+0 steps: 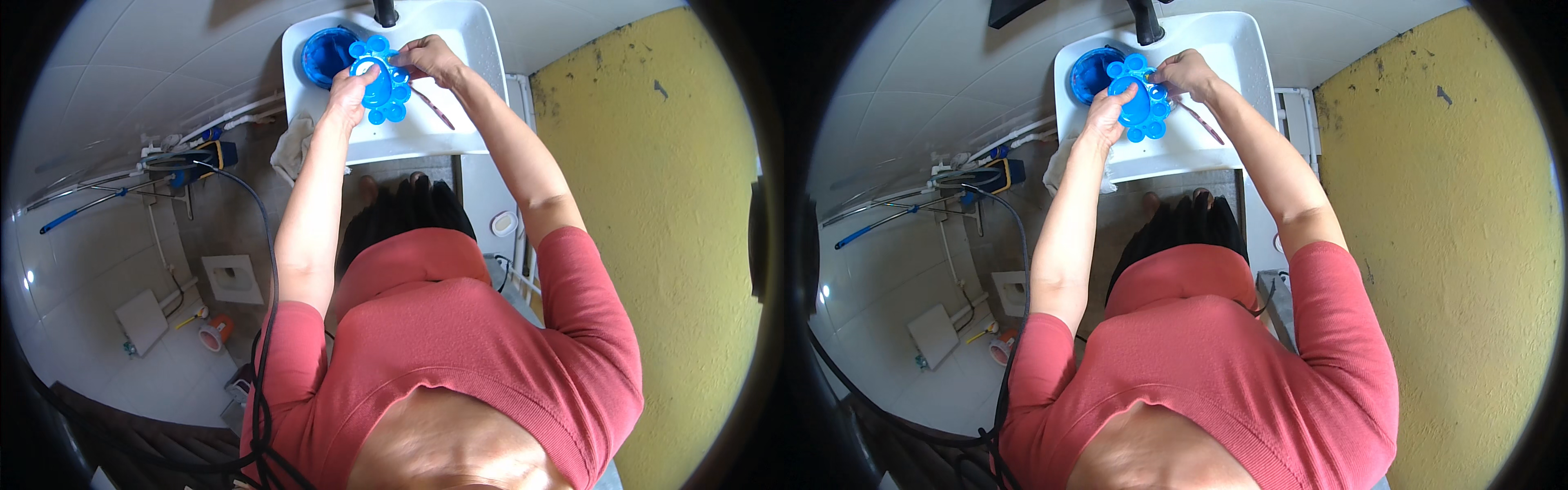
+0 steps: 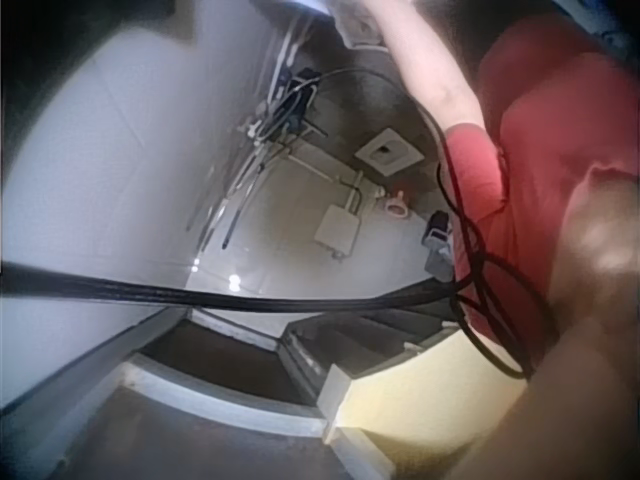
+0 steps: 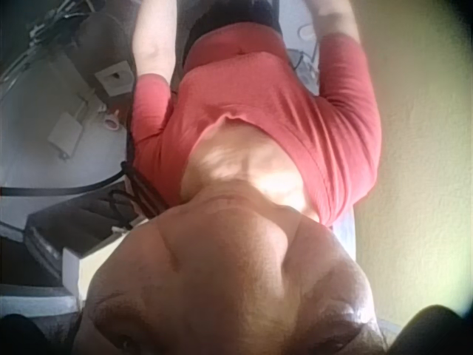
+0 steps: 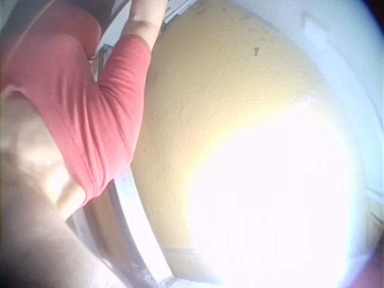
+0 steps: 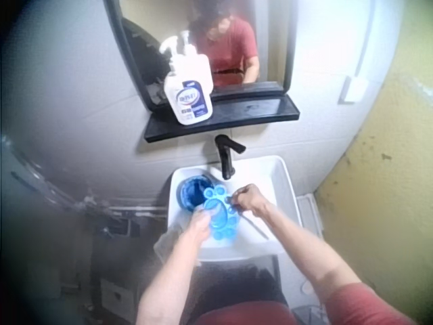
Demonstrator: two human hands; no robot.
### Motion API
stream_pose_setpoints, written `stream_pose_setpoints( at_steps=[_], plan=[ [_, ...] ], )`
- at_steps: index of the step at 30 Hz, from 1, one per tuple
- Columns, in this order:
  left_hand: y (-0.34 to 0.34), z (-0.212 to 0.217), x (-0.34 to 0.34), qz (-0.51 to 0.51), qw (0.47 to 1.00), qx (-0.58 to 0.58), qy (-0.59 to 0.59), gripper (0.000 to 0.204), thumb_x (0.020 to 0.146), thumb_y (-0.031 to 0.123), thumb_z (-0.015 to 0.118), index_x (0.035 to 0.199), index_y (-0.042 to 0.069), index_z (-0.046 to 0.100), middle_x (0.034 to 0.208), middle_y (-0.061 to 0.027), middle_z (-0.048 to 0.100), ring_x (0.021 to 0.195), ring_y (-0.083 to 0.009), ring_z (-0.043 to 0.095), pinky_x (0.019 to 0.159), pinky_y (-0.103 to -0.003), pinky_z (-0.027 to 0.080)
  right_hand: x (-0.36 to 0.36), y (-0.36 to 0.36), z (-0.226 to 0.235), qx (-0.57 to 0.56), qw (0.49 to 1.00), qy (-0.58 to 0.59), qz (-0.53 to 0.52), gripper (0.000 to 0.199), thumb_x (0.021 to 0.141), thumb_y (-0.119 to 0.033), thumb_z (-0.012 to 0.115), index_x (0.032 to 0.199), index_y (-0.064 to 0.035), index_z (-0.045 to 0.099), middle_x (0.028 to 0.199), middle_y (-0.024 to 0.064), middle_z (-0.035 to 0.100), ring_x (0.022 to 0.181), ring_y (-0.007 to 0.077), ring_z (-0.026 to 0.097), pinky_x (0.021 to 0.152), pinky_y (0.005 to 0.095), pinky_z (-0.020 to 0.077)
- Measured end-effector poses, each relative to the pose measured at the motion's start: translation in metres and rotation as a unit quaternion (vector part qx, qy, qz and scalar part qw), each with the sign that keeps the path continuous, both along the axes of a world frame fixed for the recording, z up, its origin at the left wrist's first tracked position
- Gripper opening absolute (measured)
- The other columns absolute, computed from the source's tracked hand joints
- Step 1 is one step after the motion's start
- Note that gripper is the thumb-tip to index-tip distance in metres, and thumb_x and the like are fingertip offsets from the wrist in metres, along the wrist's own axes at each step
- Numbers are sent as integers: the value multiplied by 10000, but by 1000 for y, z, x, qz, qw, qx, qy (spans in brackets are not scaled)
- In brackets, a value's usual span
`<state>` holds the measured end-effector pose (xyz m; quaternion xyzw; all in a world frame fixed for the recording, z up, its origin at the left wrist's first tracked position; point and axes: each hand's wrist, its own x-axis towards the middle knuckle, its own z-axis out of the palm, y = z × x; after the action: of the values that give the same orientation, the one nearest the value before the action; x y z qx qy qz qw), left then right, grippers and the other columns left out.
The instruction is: The person washes a blue plastic object and a toothbrush in a sink under running water, using a small brush to scrub the surfaces before rinsing them.
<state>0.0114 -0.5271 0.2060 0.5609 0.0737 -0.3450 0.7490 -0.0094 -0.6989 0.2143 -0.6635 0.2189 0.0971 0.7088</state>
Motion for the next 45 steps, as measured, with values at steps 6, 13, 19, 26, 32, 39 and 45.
stream_pose_setpoints(
  at_steps=[6, 13, 19, 26, 32, 39, 45],
  plan=[
    [1, 6, 2, -2, 998, -53, 24, 340, 822, 106, 614, 1124, -13, 514, 1083, -127, 575, 971, -242, 580, 862, -370, 471, 0, 2, 2, -15, 999, -41, -17, 126, 655, -42, 734, 667, 27, 628, 629, 91, 613, 532, 143, 568, 514, 267, 489],
    [3, -3, -3, 31, 998, -37, 32, 331, 818, 82, 613, 1121, -10, 515, 1074, -129, 579, 969, -237, 580, 848, -369, 479, -4, 10, -7, -46, 999, -20, 1, 204, 690, -173, 757, 656, -19, 629, 611, 55, 607, 524, 119, 561, 513, 251, 480],
    [2, 0, -6, 40, 999, 18, 5, 303, 813, 85, 620, 1085, -10, 527, 1022, -128, 599, 913, -229, 603, 803, -361, 498, -11, 12, -3, 45, 999, -11, -16, 185, 746, -133, 691, 825, 28, 647, 694, 96, 627, 574, 138, 573, 518, 256, 457],
    [-1, 5, -11, -27, 995, 84, -51, 232, 827, 83, 596, 1039, -3, 561, 950, -111, 625, 831, -212, 627, 735, -342, 522, -2, 14, 9, 12, 999, -50, -17, 160, 725, -56, 633, 871, 5, 652, 790, 79, 638, 696, 136, 580, 613, 293, 475],
    [1, 13, -9, -60, 994, 88, -13, 208, 822, 74, 598, 1014, -3, 576, 929, -108, 632, 810, -207, 632, 713, -336, 530, 2, 13, -1, -5, 999, -38, -26, 98, 692, -20, 665, 774, 29, 641, 690, 85, 619, 568, 139, 551, 513, 268, 456],
    [-1, -4, -13, -51, 993, 109, -5, 230, 806, 93, 626, 1012, 1, 584, 955, -112, 633, 837, -207, 626, 744, -344, 516, 3, 9, -29, -15, 1000, 7, 1, 149, 693, -119, 741, 771, -21, 661, 695, 38, 637, 606, 113, 547, 604, 244, 440],
    [1, -31, -15, 23, 992, 120, -21, 210, 753, 25, 625, 961, 10, 604, 903, -102, 637, 805, -192, 616, 716, -317, 486, -8, -2, -39, 43, 996, -24, -73, 98, 714, -46, 690, 800, -42, 643, 780, 32, 641, 724, 125, 591, 690, 267, 471]
  ],
)
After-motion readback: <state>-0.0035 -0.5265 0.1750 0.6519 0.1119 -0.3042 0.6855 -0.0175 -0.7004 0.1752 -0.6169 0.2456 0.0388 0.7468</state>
